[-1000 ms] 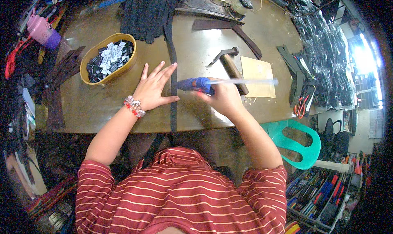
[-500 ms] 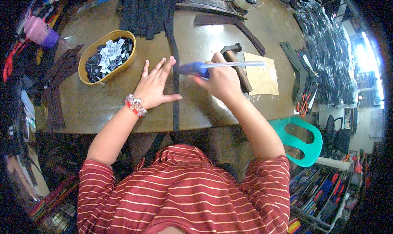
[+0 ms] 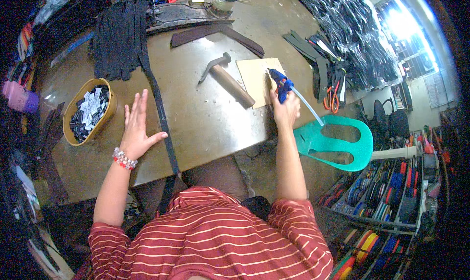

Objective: The person repeatedly picks up dark fabric strips and small white rectangular pieces from a table, applies hot glue to the fabric using a glue gun, and presses the pieces onto the strips. The person works one strip at a time, placing each finished piece aside.

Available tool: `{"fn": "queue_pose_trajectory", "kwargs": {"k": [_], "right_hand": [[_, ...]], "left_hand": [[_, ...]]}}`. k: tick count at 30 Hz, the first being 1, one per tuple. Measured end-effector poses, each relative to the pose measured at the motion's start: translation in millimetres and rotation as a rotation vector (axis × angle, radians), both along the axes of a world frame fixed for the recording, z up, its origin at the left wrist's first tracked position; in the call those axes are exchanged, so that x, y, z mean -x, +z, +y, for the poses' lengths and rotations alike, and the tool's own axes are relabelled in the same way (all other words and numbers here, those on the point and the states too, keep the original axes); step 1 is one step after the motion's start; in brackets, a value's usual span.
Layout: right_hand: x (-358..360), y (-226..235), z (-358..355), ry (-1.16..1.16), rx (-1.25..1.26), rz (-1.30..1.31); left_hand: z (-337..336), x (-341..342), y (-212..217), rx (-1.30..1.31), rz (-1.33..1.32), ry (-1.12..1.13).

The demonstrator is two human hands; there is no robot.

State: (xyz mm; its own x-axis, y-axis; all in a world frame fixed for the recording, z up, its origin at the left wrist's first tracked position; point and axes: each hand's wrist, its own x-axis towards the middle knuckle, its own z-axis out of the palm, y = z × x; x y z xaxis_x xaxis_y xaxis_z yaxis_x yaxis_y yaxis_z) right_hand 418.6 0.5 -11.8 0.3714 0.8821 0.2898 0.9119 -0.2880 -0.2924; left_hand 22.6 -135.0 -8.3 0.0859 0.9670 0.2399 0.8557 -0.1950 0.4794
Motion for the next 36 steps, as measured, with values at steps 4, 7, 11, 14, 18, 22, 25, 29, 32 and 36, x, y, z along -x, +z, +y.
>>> {"fn": "queue_pose_trajectory", "kwargs": {"k": [4,7,11,14,18,22,25,29,32,36], "right_hand": [[38,9,-40,0.322,-0.413,0.119],[90,32,8,0.694,-0.383,0.108],[148,42,151,0.546,-0.27,0.019],[164,27,206,0.521,0.018,-0.037],[165,18,220,0.56,0.028,-0.183],[164,25,221,0.409,0.16,0.107],[163,30,226,0.454,0.146,-0.046],[161,29,222,0.526,-0.032,-0.225],[160,27,222,0.596,-0.134,-0.081],[155,14,227,0.629,-0.198,-0.08]], "left_hand": [[3,4,-1,-0.154,-0.124,0.037],[10,1,-2,-0.125,-0.12,0.022],[14,-2,1,-0.081,-0.122,-0.007],[15,0,2,-0.09,-0.134,-0.019],[16,1,2,-0.058,-0.159,-0.029],[16,-1,3,-0.059,-0.171,-0.036],[16,-2,5,-0.089,-0.153,-0.019],[16,-2,3,-0.098,-0.202,-0.001],[15,-1,-1,-0.13,-0.213,-0.019],[16,-1,-3,-0.105,-0.164,-0.025]]}}
